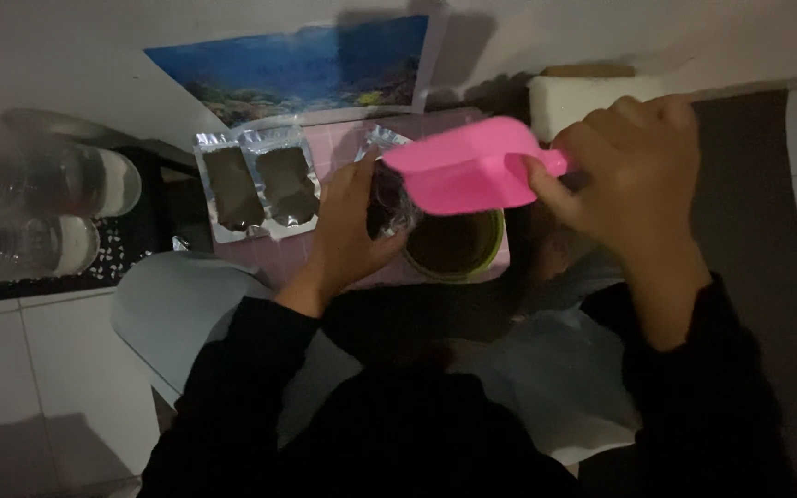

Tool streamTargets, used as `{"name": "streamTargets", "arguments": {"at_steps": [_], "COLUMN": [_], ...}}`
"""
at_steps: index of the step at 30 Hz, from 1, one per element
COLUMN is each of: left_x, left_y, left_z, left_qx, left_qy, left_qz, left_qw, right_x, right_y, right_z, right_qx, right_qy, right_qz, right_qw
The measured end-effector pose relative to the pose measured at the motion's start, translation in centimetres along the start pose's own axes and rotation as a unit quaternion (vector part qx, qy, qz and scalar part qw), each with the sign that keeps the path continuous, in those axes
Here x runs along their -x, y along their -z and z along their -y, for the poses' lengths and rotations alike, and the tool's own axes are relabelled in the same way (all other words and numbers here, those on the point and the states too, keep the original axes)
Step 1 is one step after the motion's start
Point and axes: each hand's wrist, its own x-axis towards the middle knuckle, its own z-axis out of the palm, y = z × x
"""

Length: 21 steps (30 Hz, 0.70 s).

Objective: Packaging granular bait into small silver pouches using a plastic scoop

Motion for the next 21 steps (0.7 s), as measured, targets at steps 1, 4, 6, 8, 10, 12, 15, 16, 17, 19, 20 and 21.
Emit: {"name": "streamTargets", "arguments": {"at_steps": [1,4,6,8,10,12,15,16,17,19,20,21], "left_x": [0.1,-0.1,0.0,-0.2,-0.3,0.0,0.0,0.0,-0.1,-0.4,-0.5,-0.7], "left_y": [0.0,0.2,0.1,0.7,0.9,0.7,0.4,0.4,0.5,0.7,0.8,0.9], "left_z": [-0.2,-0.2,0.2,-0.3,-0.6,-0.7,0.3,0.2,0.2,0.1,-0.1,-0.2], "left_qx": [0.0,0.003,0.007,0.015,0.025,0.002,0.012,0.013,0.021,0.031,0.043,0.054], "left_qy": [0.0,0.002,-0.011,-0.001,0.009,0.014,0.017,0.019,0.028,0.037,0.04,0.043], "left_qz": [0.0,0.007,0.004,0.005,0.007,-0.015,-0.003,-0.001,0.02,0.044,0.064,0.085], "left_qw": [1.0,1.0,1.0,1.0,1.0,1.0,1.0,1.0,0.999,0.998,0.996,0.994], "right_x": [-0.1,0.0,0.5,1.1,1.5,1.6,2.8,3.1,3.4,4.1,4.6,5.2], "right_y": [0.3,0.4,-0.3,-0.5,-0.5,-0.4,-1.4,-1.7,-2.1,-3.4,-4.5,-5.5], "right_z": [0.3,0.3,-0.6,-1.6,-2.4,-3.2,-4.0,-3.8,-3.6,-3.3,-3.2,-3.0], "right_qx": [0.0,-0.024,-0.049,-0.064,-0.079,-0.166,-0.145,-0.146,-0.136,-0.126,-0.055,0.016], "right_qy": [0.0,-0.01,-0.036,-0.061,-0.087,-0.179,-0.222,-0.222,-0.227,-0.235,-0.203,-0.169], "right_qz": [0.0,0.021,0.031,0.046,0.064,0.109,0.193,0.196,0.231,0.27,0.325,0.378], "right_qw": [1.0,0.999,0.998,0.995,0.991,0.964,0.945,0.944,0.936,0.925,0.922,0.91]}}
